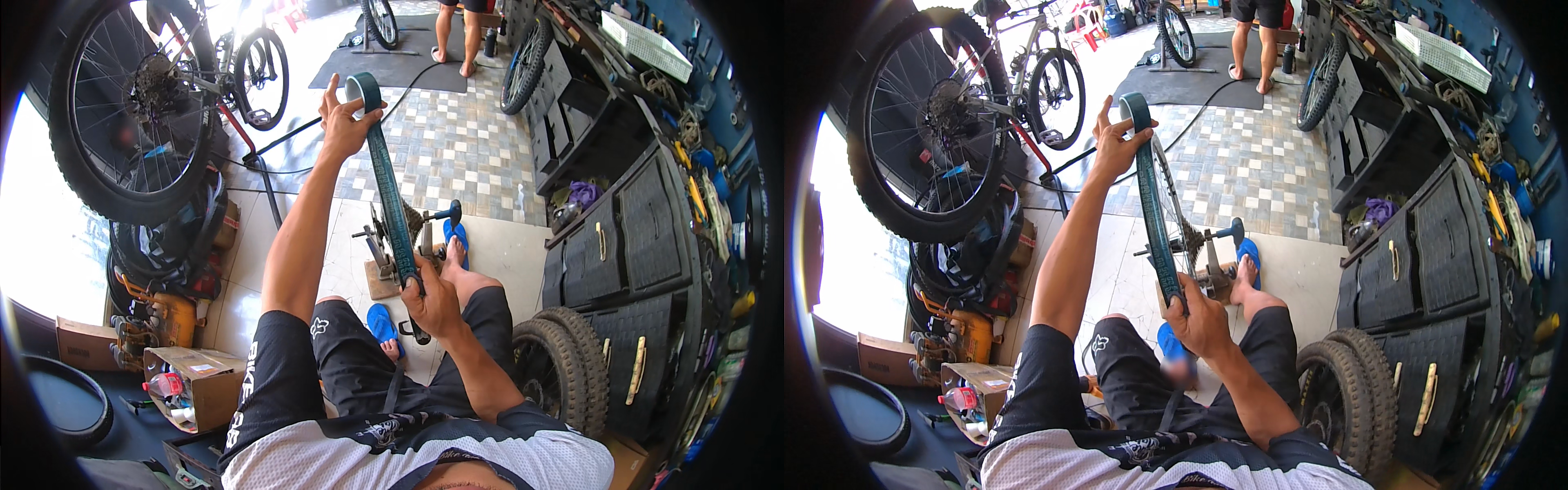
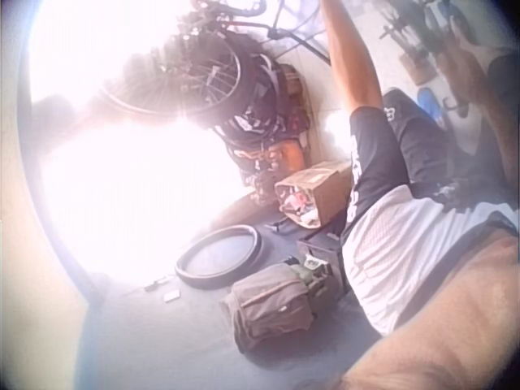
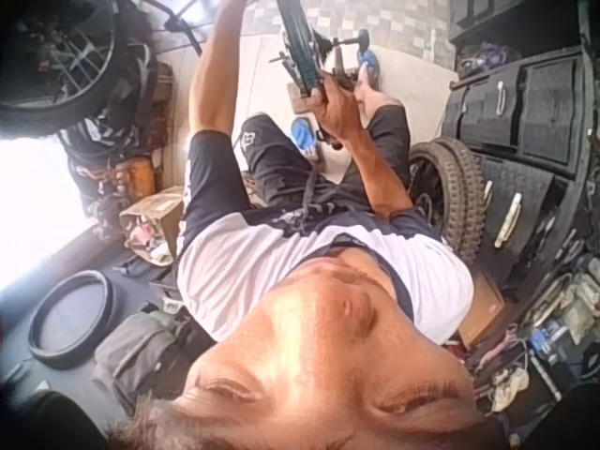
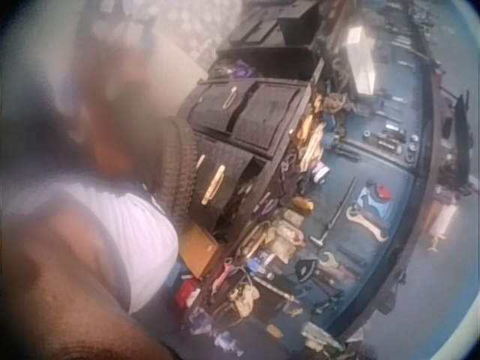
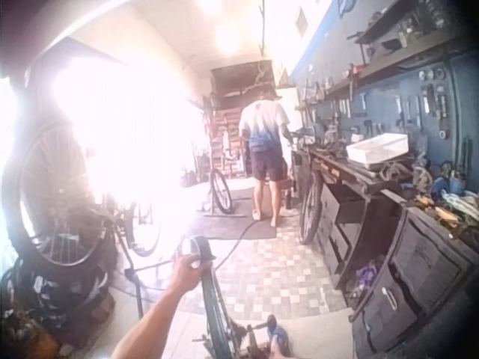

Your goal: The person wraps a green rim tape around a bicycle wheel rim, smoothing it as they go. They then use a cloth to wipe the rim surface after the tape is applied.

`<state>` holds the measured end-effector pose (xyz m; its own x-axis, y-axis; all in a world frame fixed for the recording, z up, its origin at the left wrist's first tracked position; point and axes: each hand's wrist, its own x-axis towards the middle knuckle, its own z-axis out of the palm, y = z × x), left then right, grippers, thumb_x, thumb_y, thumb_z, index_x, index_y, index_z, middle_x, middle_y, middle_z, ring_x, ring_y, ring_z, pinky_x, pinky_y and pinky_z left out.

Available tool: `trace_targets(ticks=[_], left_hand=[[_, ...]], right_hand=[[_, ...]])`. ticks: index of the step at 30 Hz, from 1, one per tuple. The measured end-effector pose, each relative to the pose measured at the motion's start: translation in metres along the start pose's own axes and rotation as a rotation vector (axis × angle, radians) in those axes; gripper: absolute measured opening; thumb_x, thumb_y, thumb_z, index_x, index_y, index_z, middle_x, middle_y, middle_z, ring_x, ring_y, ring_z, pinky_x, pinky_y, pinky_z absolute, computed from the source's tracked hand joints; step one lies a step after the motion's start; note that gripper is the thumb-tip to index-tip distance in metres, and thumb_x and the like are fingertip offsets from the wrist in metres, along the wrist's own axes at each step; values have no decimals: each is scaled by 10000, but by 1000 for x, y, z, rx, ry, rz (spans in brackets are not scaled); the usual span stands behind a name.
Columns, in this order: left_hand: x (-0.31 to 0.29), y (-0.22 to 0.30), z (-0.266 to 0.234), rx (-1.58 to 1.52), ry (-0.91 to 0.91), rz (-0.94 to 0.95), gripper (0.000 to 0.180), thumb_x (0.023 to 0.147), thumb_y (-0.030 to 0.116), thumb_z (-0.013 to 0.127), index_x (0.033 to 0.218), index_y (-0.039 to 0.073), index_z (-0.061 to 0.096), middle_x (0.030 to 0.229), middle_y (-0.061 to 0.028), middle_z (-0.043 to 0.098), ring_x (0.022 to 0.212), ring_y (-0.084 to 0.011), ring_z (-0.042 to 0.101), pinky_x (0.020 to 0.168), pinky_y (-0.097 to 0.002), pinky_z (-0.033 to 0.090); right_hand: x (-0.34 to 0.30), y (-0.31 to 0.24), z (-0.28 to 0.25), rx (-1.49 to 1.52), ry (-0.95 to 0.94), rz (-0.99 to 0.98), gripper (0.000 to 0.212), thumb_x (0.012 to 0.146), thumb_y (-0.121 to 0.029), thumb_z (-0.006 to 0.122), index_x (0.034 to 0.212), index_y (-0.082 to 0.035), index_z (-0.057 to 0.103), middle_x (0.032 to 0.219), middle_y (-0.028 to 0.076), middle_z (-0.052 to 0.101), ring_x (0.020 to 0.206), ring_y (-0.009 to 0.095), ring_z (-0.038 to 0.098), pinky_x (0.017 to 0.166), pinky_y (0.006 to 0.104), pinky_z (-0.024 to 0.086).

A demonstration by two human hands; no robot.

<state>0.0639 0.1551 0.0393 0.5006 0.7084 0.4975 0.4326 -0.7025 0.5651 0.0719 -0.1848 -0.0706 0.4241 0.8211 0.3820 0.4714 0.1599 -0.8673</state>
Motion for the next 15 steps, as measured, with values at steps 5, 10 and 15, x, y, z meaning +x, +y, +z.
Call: trace_targets(ticks=[5, 10, 15], left_hand=[[-1, -2, 2, -9, -9, -28, 288, 884, 390, 864, 1171, 375, 853, 1780, -170, 133, 1573, -473, 176, 1257, -603, 269], [-2, -3, 5, -20, -28, -90, 296, 891, 411, 856, 1187, 387, 846, 1777, -191, 138, 1573, -478, 174, 1244, -605, 282], [3, -10, 14, 66, -7, -183, 376, 893, 436, 861, 1246, 310, 830, 1660, -248, 400, 1529, -444, 356, 1159, -691, 351]], right_hand=[[-1, 4, 0, 7, -12, 2, 452, 1066, -325, 562, 1389, -9, 577, 833, 239, 736, 760, 433, 756, 668, 497, 600], [1, 2, -1, 9, 4, -18, 457, 1067, -335, 559, 1394, -16, 578, 827, 234, 736, 751, 431, 754, 664, 497, 597], [6, -3, -2, -43, 29, -23, 439, 1048, -303, 578, 1384, -21, 594, 795, 222, 728, 733, 420, 749, 657, 487, 594]])
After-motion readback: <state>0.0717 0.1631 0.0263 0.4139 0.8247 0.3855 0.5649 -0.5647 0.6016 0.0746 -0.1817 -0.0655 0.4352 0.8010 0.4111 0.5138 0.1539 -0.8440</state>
